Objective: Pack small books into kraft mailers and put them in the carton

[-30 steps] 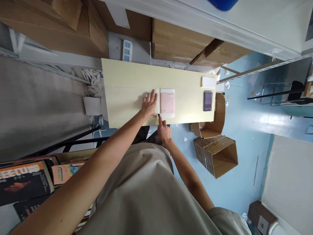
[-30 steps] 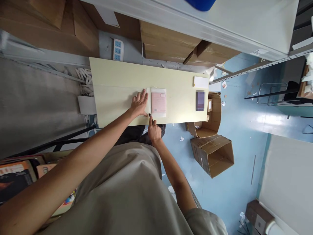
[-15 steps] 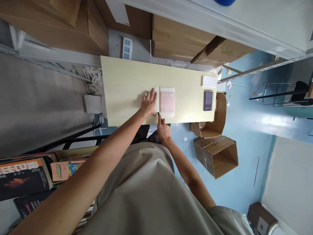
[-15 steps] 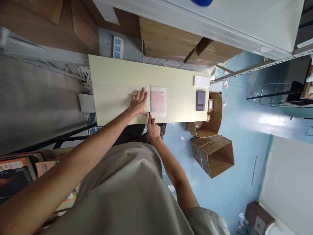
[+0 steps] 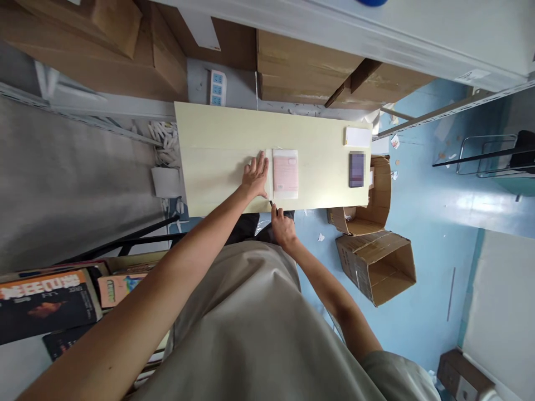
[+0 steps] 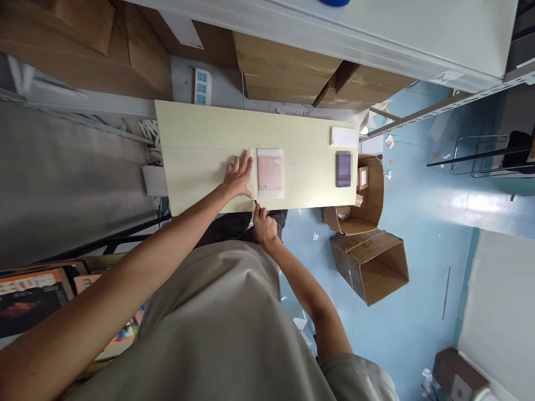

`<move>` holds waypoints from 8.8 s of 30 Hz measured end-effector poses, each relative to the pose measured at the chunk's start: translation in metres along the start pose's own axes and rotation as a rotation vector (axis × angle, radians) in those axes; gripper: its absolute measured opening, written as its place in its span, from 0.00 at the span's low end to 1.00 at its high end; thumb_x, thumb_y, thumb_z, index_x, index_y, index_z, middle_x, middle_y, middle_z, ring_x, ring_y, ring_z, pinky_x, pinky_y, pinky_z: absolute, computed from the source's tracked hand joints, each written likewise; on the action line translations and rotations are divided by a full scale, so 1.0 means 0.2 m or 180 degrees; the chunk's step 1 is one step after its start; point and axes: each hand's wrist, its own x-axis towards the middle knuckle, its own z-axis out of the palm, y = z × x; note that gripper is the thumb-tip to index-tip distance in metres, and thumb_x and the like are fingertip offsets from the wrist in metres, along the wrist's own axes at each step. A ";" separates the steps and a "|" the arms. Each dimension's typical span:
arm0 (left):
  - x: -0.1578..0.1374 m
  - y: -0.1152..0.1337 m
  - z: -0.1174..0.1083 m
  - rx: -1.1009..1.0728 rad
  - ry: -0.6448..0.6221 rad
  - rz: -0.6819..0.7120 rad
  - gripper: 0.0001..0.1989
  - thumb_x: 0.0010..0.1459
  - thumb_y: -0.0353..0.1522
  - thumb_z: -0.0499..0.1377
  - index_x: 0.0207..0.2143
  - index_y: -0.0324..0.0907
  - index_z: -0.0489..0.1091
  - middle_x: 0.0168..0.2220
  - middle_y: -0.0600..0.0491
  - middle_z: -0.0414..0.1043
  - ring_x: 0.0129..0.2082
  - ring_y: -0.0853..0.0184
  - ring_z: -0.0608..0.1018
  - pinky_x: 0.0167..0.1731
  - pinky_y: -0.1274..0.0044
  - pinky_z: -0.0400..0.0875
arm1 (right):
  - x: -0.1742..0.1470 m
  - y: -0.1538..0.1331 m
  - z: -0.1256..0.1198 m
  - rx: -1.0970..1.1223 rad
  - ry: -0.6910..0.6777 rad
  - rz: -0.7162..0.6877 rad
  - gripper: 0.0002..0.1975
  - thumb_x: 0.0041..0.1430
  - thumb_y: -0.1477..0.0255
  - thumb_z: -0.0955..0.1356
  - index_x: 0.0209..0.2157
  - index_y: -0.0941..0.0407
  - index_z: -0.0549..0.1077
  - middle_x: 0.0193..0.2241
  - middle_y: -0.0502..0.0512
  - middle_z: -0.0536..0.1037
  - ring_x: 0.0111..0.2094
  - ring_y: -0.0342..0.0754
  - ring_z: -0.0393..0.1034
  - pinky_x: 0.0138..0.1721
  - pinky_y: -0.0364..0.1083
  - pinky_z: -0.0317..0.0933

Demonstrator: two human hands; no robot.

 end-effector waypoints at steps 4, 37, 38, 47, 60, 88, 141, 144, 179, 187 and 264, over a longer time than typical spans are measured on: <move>-0.09 0.02 0.01 -0.0088 0.0126 0.0040 0.84 0.40 0.55 0.81 0.82 0.33 0.32 0.81 0.25 0.22 0.80 0.27 0.37 0.75 0.44 0.43 | -0.04 0.08 -0.04 0.0253 0.0100 0.0013 0.34 0.78 0.78 0.56 0.81 0.58 0.47 0.62 0.76 0.71 0.49 0.57 0.83 0.47 0.50 0.78; 0.25 1.37 -1.23 -0.0611 0.3077 0.0966 0.13 0.69 0.24 0.57 0.44 0.46 0.80 0.49 0.52 0.85 0.55 0.62 0.82 0.62 0.66 0.73 | 0.58 1.84 -2.14 0.0211 0.3493 -0.1054 0.23 0.77 0.73 0.59 0.66 0.62 0.71 0.60 0.73 0.73 0.57 0.63 0.71 0.57 0.62 0.66; 0.23 1.30 -1.15 -0.0631 0.2981 0.0772 0.13 0.69 0.25 0.57 0.46 0.46 0.80 0.50 0.52 0.85 0.55 0.61 0.82 0.62 0.66 0.73 | 0.60 1.84 -2.13 0.0254 0.3530 -0.1103 0.23 0.78 0.73 0.58 0.66 0.62 0.71 0.60 0.74 0.73 0.58 0.63 0.70 0.58 0.63 0.65; -0.02 0.63 -0.12 -0.1139 0.1321 -0.2201 0.23 0.64 0.29 0.63 0.62 0.36 0.73 0.61 0.37 0.72 0.54 0.53 0.82 0.61 0.65 0.75 | 0.50 1.51 -1.27 0.1502 0.3431 -0.1660 0.20 0.80 0.67 0.58 0.62 0.57 0.74 0.55 0.69 0.77 0.60 0.63 0.70 0.63 0.65 0.64; 0.07 0.58 0.15 -0.1833 0.1332 -0.2382 0.27 0.58 0.29 0.66 0.61 0.40 0.75 0.62 0.39 0.73 0.59 0.50 0.79 0.65 0.59 0.72 | 0.72 1.05 -0.33 0.3006 0.0050 -0.0557 0.18 0.70 0.71 0.68 0.59 0.59 0.78 0.51 0.64 0.85 0.51 0.54 0.82 0.53 0.48 0.72; -0.31 0.47 -0.58 -0.4945 0.0696 -0.0326 0.44 0.44 0.59 0.77 0.53 0.38 0.82 0.50 0.36 0.85 0.53 0.44 0.85 0.52 0.60 0.81 | 0.07 0.82 -0.88 0.4963 0.0129 -0.1981 0.28 0.61 0.47 0.76 0.52 0.54 0.81 0.39 0.54 0.86 0.39 0.51 0.80 0.43 0.50 0.77; -0.63 0.75 -0.84 -0.3995 0.2080 -0.0677 0.33 0.57 0.52 0.73 0.56 0.41 0.81 0.56 0.42 0.83 0.56 0.50 0.83 0.53 0.64 0.80 | 0.06 0.73 -0.92 0.5918 -0.0263 -0.1891 0.28 0.58 0.42 0.77 0.44 0.52 0.84 0.42 0.55 0.87 0.50 0.55 0.80 0.51 0.51 0.76; -0.60 0.79 -0.76 -0.3071 0.2513 -0.0664 0.32 0.62 0.48 0.70 0.65 0.46 0.75 0.69 0.43 0.74 0.67 0.49 0.76 0.63 0.61 0.76 | 0.05 0.70 -0.91 0.5478 0.0024 -0.1672 0.26 0.60 0.42 0.76 0.39 0.52 0.83 0.37 0.52 0.84 0.44 0.51 0.79 0.45 0.48 0.75; -0.54 -0.41 -0.51 -0.4610 0.1889 -0.1569 0.28 0.48 0.38 0.69 0.53 0.39 0.78 0.41 0.48 0.84 0.44 0.57 0.82 0.46 0.68 0.78 | 0.71 -0.27 -0.69 0.5372 -0.0363 -0.0423 0.24 0.39 0.60 0.85 0.38 0.52 0.83 0.37 0.55 0.87 0.43 0.55 0.81 0.59 0.63 0.72; -0.36 -0.68 -0.63 -0.4721 0.1971 -0.1929 0.29 0.50 0.33 0.68 0.56 0.37 0.76 0.64 0.33 0.76 0.69 0.47 0.74 0.64 0.61 0.70 | 0.88 -0.42 -0.74 0.5329 0.0123 0.0059 0.21 0.48 0.63 0.81 0.45 0.52 0.83 0.61 0.63 0.81 0.68 0.60 0.70 0.69 0.61 0.64; -4.45 0.98 1.01 -0.2368 0.6560 -0.2679 0.22 0.70 0.48 0.65 0.58 0.46 0.78 0.68 0.44 0.74 0.71 0.52 0.73 0.72 0.56 0.69 | -1.42 -1.66 0.85 0.4605 -0.1020 -0.2690 0.23 0.60 0.49 0.78 0.49 0.50 0.82 0.51 0.53 0.88 0.56 0.56 0.81 0.56 0.54 0.78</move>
